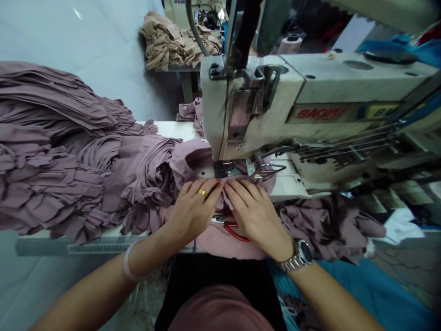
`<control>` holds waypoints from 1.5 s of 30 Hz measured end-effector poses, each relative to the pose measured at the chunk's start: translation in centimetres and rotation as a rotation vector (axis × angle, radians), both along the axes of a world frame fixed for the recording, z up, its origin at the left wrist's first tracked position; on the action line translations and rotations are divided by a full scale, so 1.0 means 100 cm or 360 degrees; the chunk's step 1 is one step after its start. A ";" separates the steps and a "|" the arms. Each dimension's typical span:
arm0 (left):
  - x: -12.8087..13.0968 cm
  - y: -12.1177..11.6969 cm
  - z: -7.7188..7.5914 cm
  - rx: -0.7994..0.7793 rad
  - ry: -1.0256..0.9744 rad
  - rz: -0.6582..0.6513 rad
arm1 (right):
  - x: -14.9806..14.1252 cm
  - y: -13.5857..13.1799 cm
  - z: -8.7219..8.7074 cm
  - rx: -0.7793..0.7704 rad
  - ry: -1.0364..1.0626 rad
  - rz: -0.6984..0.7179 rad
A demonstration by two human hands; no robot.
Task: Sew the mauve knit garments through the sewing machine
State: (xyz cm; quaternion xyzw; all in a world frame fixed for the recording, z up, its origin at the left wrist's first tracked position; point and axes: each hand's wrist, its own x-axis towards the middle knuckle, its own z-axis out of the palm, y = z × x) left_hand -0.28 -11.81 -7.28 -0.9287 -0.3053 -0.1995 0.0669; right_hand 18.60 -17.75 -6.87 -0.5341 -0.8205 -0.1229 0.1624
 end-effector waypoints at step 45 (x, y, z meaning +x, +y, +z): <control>-0.001 0.029 0.009 0.0009 -0.0105 -0.0217 | 0.006 0.029 -0.005 0.0017 0.0487 0.0055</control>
